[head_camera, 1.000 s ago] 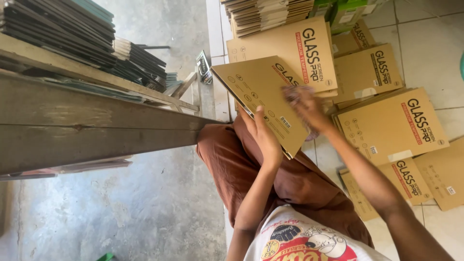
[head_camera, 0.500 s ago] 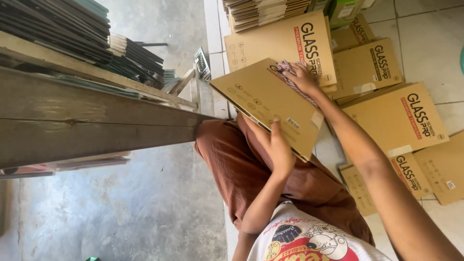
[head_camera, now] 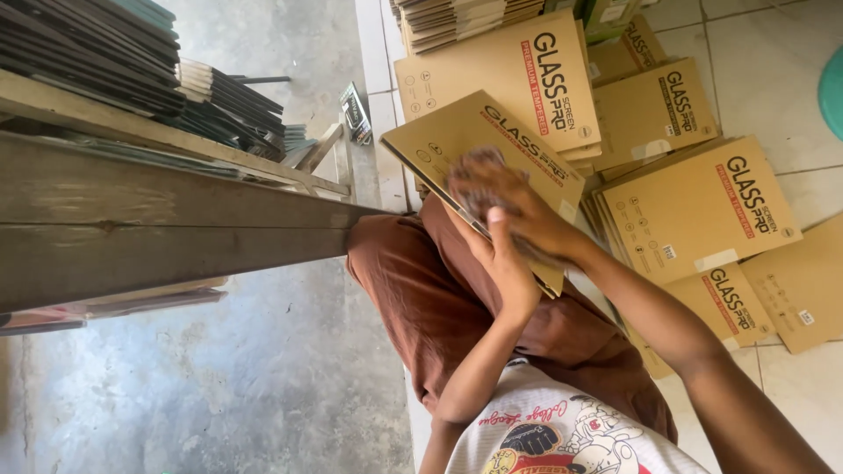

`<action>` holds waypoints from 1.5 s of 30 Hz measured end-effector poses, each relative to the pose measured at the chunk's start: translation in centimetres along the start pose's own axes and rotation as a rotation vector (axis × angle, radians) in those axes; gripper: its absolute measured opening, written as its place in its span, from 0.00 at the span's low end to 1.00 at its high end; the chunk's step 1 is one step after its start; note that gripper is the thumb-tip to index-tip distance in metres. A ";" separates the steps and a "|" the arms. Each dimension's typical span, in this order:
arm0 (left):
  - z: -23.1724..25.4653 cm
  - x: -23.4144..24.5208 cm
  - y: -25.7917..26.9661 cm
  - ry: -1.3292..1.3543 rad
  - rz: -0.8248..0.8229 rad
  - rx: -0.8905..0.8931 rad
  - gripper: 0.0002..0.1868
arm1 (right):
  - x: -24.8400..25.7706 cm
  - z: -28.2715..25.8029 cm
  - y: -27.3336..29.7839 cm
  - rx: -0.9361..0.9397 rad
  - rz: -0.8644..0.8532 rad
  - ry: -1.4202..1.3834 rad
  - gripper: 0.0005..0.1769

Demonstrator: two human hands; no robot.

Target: Wiping down screen protector packages with a cloth and stacking them.

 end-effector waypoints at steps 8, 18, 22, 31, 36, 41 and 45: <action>1.7 2.2 -0.6 0.025 0.054 0.095 0.49 | -1.5 20.5 -3.3 -0.553 0.230 0.329 0.35; 1.5 1.9 -1.2 0.114 0.053 0.026 0.35 | -2.3 5.2 9.3 -0.474 0.159 0.350 0.36; 2.6 1.6 1.1 -0.050 -0.023 -0.007 0.34 | -2.5 -4.9 10.2 -0.158 0.256 0.200 0.26; 8.0 1.2 3.1 -0.527 -0.946 -0.439 0.42 | 0.4 13.4 7.2 -0.066 0.569 -0.361 0.26; 6.2 1.9 -1.0 -1.072 -1.139 -0.846 0.50 | 7.2 12.1 4.8 0.105 0.592 -0.526 0.15; 3.9 1.9 -7.1 -1.232 -1.256 -1.227 0.41 | 11.7 10.3 4.6 0.226 0.622 -0.690 0.11; 5.0 3.0 -8.0 -1.411 -1.359 -1.108 0.37 | 6.3 1.4 8.3 -0.257 0.769 -0.393 0.13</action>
Point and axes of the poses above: each hand's wrist, its own y-axis away from the middle knuckle, its own x-axis out of the back of the hand, z = x × y, the point moved 1 cm from there along -y, towards the middle knuckle, and after that the axes turned 8 degrees about y, right-handed, at the moved point
